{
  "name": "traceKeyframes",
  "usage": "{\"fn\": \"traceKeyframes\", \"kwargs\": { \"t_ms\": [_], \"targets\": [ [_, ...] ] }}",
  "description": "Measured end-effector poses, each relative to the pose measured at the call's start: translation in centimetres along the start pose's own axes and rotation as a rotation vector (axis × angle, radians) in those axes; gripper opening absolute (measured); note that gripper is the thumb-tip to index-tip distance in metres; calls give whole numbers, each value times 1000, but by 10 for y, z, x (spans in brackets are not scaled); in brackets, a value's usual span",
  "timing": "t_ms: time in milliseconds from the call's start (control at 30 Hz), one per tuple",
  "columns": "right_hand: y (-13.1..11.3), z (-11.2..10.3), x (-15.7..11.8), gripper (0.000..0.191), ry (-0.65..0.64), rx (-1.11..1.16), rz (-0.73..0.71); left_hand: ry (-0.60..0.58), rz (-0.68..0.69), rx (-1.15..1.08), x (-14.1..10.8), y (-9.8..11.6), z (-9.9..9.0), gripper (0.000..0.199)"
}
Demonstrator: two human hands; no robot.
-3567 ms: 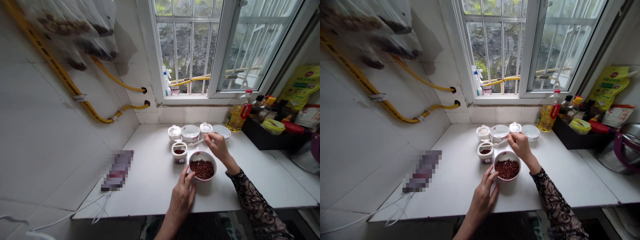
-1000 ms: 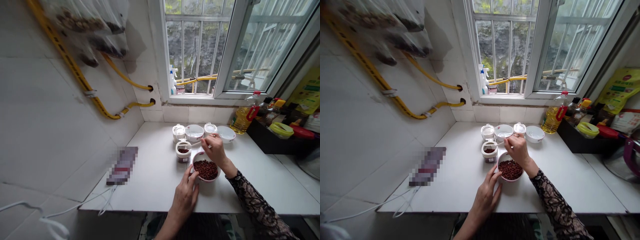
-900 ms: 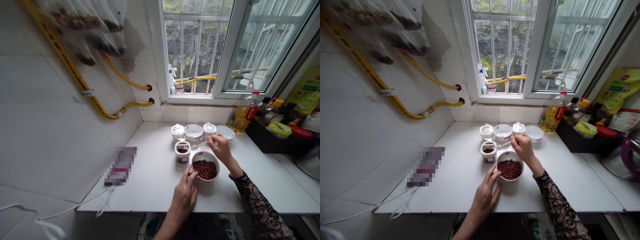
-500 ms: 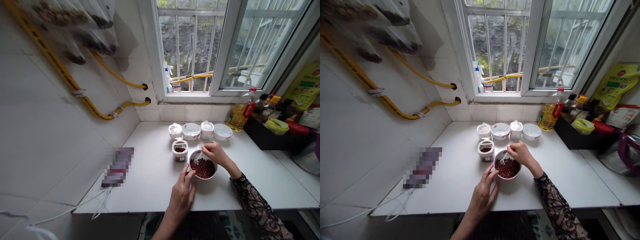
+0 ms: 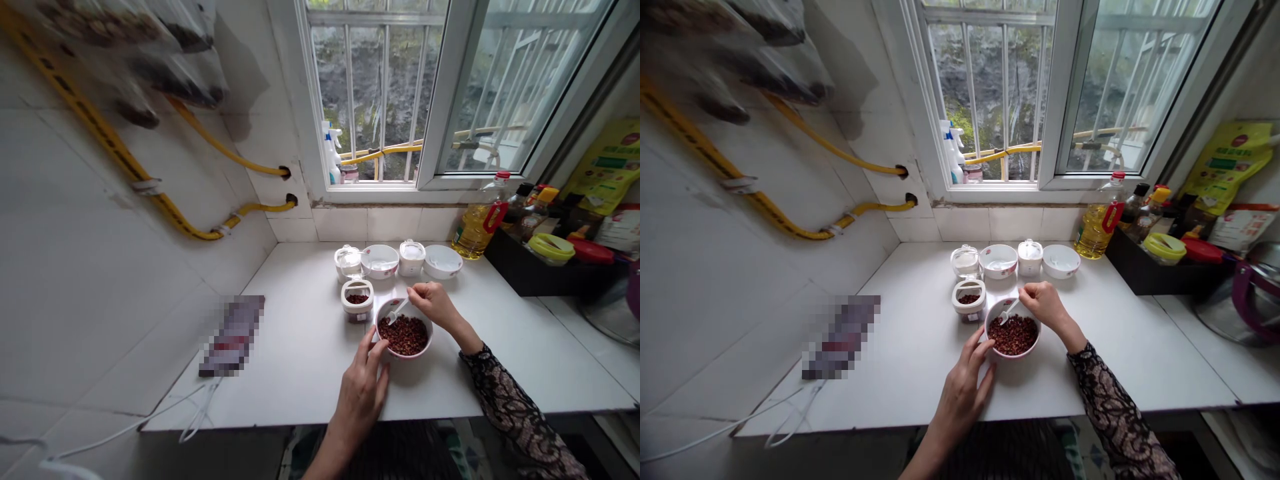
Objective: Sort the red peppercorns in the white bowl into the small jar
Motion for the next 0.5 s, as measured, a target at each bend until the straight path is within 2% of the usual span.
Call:
{"fn": "traceKeyframes", "kwargs": {
  "t_ms": [133, 500],
  "targets": [
    [-14, 7, 0, 46, 16, -68, -98, -7, -1, 5, 0, 0, 0, 41],
    [-15, 7, -1, 44, 24, -133, -125, -2, 3, -3, -1, 0, 1, 40]
  ]
}}
Point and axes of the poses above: each hand's wrist, its own x-axis towards the middle knuckle, its own z-axis out of the palm, y = z × x, the point moved 10 cm from there along x, towards the middle knuckle, and after that the axes turned 3 degrees about -y, right-handed, at the moved point
